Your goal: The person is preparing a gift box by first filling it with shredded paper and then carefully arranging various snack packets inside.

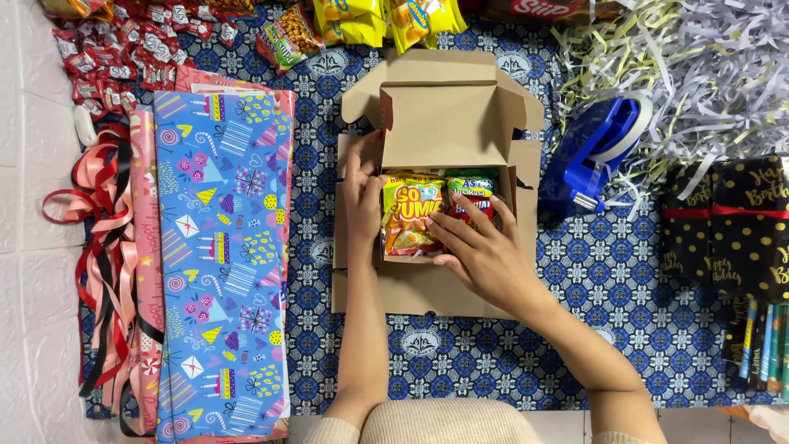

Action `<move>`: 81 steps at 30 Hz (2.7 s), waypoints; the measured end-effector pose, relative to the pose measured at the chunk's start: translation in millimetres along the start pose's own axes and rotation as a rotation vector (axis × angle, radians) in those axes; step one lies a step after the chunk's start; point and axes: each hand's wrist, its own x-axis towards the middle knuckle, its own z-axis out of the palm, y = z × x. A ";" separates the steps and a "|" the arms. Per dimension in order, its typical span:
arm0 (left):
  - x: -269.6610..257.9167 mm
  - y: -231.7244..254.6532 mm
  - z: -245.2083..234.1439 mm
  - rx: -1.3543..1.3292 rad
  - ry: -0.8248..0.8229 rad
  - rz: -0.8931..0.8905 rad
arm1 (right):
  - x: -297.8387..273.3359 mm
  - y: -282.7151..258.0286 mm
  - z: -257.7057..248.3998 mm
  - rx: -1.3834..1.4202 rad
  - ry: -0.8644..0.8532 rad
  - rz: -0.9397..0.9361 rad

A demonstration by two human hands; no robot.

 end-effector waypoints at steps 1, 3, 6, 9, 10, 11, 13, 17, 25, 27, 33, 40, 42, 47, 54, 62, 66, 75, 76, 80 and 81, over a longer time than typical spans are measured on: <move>0.7 0.0 -1.1 -0.040 -0.013 -0.019 | 0.3 -0.4 -1.5 0.011 -0.009 -0.002; 0.7 2.6 0.2 -0.037 -0.013 -0.024 | 3.2 -3.5 -8.0 0.029 0.020 -0.006; 1.2 2.4 -1.0 -0.042 -0.012 -0.038 | 6.1 -4.5 -9.3 0.079 0.089 -0.013; 1.3 2.7 -1.0 -0.048 -0.007 -0.046 | 11.4 -9.3 -9.9 0.100 0.120 -0.031; 1.1 3.3 -0.7 -0.047 -0.002 -0.048 | 13.6 -11.9 -10.6 0.091 0.110 -0.046; 1.1 1.1 -0.4 -0.047 -0.002 -0.048 | 12.5 -11.7 -7.9 0.091 0.110 -0.047; 0.9 -3.5 0.4 -0.002 0.018 -0.016 | 10.0 -11.1 -2.6 0.001 0.041 -0.059; 0.8 -2.0 -0.4 -0.060 0.002 -0.027 | 8.0 -8.3 1.6 -0.004 0.003 -0.056; 0.4 13.6 8.4 -0.082 0.029 -0.025 | 43.0 -12.6 -35.4 0.161 0.259 -0.118; -1.0 33.3 15.9 0.002 0.037 -0.015 | 74.4 -12.8 -42.5 0.211 0.245 -0.162; -0.4 16.7 9.6 0.034 0.064 0.034 | 230.4 -23.4 -23.4 0.307 0.149 -0.341; 3.2 29.3 8.6 0.015 0.292 0.121 | 395.9 -21.1 106.3 0.014 0.109 -0.330; 4.2 25.4 6.4 -0.058 0.306 0.122 | 416.0 -27.8 125.8 -0.022 0.107 -0.357; 2.1 25.6 5.3 0.000 0.357 -0.127 | 440.3 -43.3 166.1 -0.103 0.035 -0.321; -0.2 23.4 8.1 -0.116 0.348 -0.161 | 450.9 -57.2 212.1 -0.132 0.201 -0.161; -1.9 16.2 9.3 -0.141 0.343 -0.093 | 445.9 -72.2 225.1 0.041 0.205 0.059; -1.6 17.6 8.4 -0.148 0.352 -0.084 | 446.6 -74.9 218.1 0.184 0.232 -0.018; -1.1 18.0 7.1 -0.166 0.360 -0.080 | 446.8 -64.4 211.4 0.276 0.178 -0.144; -0.9 18.2 6.5 -0.169 0.363 -0.079 | 448.5 -62.9 213.9 0.302 0.201 -0.171; -0.6 18.7 6.5 -0.176 0.368 -0.077 | 446.7 -59.1 207.8 0.353 0.157 -0.176; -0.8 18.7 6.6 -0.178 0.368 -0.077 | 448.7 -56.0 210.3 0.375 0.141 -0.166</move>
